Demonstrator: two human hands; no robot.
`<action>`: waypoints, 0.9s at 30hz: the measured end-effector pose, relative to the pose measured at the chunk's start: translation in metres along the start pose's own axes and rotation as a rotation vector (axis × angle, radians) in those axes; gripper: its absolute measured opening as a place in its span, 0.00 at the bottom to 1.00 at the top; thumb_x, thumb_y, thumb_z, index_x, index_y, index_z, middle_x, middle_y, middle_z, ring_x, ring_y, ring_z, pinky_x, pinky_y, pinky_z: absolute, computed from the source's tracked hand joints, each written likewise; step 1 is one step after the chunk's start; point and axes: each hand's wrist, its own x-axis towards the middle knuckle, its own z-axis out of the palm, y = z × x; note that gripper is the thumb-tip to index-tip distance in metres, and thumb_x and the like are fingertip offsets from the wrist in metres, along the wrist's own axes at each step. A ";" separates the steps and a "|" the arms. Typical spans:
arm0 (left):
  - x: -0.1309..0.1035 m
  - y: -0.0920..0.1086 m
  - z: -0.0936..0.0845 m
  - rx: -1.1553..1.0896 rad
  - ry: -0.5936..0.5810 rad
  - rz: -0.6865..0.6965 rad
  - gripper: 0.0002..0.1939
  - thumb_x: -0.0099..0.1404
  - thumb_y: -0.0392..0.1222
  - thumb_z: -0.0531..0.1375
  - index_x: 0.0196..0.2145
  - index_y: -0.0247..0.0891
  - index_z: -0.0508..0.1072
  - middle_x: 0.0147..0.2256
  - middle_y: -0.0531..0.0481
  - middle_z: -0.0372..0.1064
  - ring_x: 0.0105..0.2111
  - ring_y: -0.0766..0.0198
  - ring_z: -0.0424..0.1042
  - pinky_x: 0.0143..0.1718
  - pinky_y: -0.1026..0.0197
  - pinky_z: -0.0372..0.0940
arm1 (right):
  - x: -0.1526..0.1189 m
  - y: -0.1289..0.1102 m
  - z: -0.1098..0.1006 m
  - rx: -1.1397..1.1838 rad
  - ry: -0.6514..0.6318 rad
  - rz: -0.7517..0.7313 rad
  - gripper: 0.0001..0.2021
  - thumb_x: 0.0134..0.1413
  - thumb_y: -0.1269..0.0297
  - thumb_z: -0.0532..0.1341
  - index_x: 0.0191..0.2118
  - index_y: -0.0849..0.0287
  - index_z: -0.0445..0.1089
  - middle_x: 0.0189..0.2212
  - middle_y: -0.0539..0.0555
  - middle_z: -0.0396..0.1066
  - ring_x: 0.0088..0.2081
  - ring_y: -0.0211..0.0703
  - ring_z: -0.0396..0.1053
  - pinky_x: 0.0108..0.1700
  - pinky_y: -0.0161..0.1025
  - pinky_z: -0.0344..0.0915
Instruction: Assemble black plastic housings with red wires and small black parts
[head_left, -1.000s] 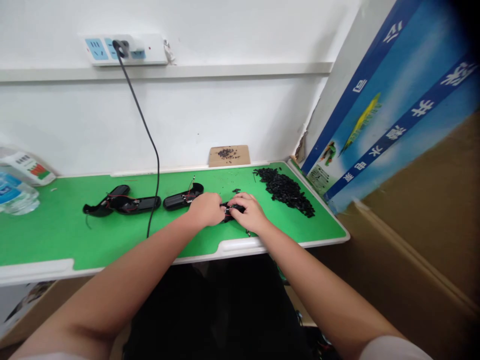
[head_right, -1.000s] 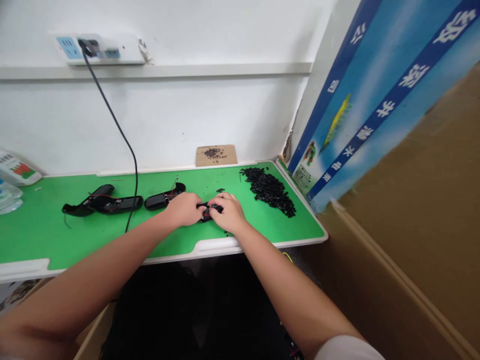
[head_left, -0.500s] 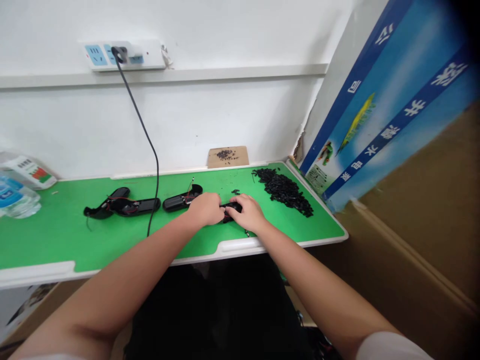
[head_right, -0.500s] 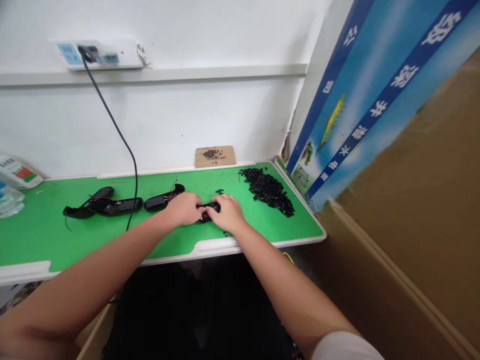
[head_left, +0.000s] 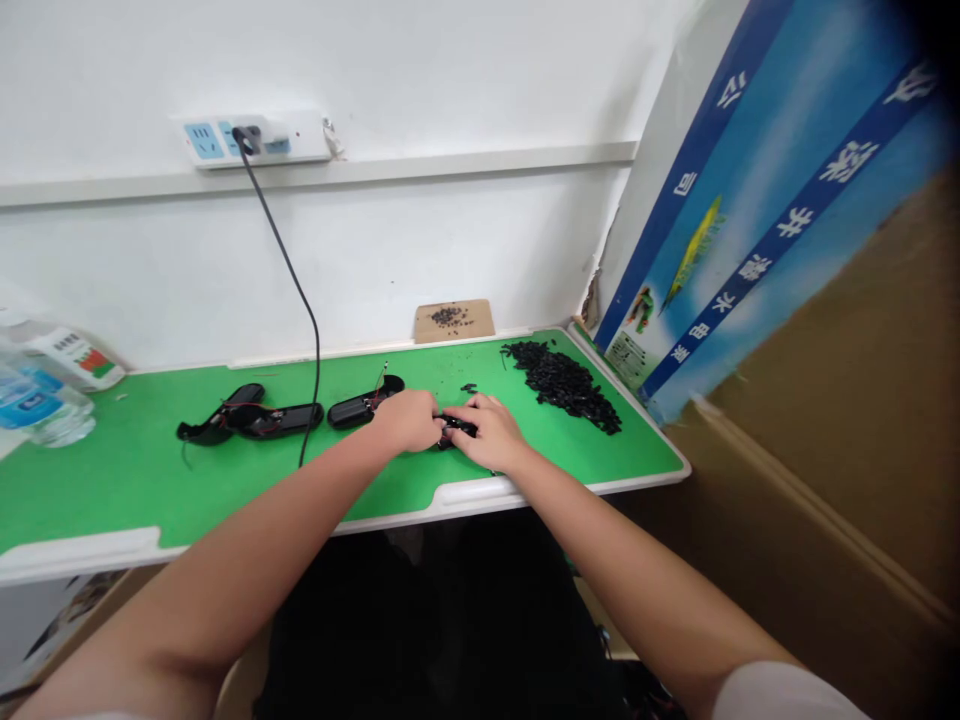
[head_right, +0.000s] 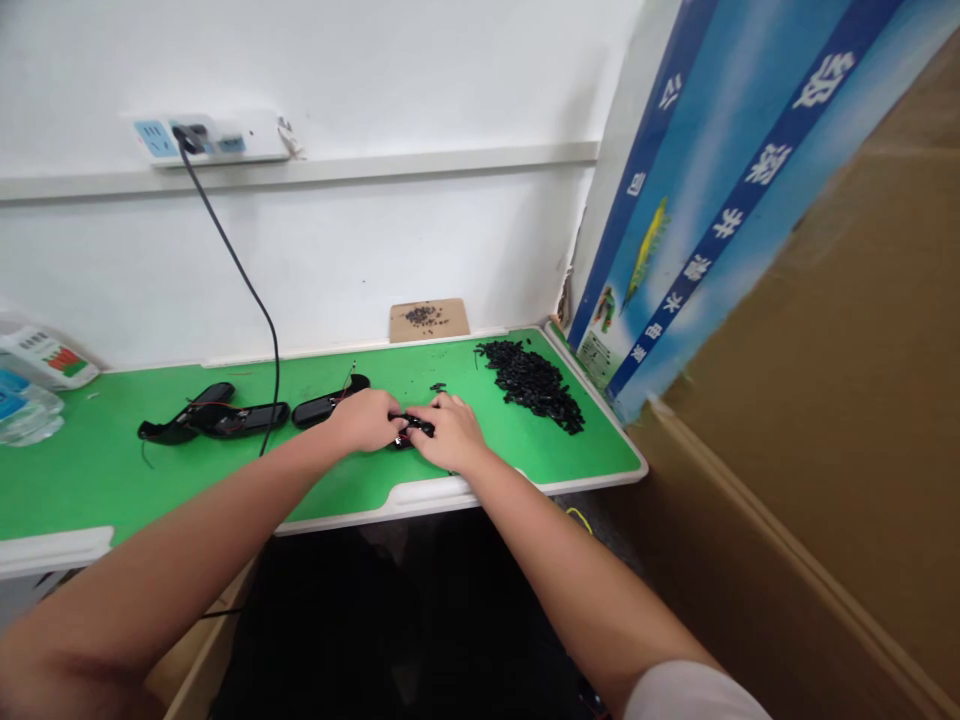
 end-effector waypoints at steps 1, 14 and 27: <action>0.002 -0.001 -0.002 0.009 -0.015 0.015 0.17 0.60 0.51 0.53 0.32 0.42 0.80 0.33 0.43 0.77 0.35 0.54 0.75 0.33 0.59 0.65 | 0.000 0.000 0.001 0.001 -0.005 0.001 0.17 0.57 0.56 0.61 0.51 0.46 0.74 0.40 0.54 0.68 0.43 0.45 0.64 0.50 0.43 0.60; 0.031 -0.005 -0.022 0.077 -0.206 0.204 0.12 0.55 0.43 0.56 0.27 0.38 0.79 0.26 0.44 0.75 0.27 0.57 0.72 0.30 0.60 0.61 | 0.009 -0.002 0.000 -0.010 -0.019 0.038 0.18 0.56 0.56 0.61 0.53 0.41 0.72 0.39 0.53 0.68 0.42 0.45 0.65 0.48 0.43 0.61; 0.021 -0.008 -0.013 0.047 -0.054 0.138 0.14 0.61 0.42 0.53 0.28 0.38 0.77 0.30 0.44 0.77 0.31 0.58 0.73 0.28 0.61 0.56 | 0.011 -0.005 -0.006 -0.052 0.011 -0.001 0.21 0.58 0.53 0.59 0.58 0.41 0.67 0.41 0.54 0.66 0.44 0.47 0.63 0.50 0.44 0.60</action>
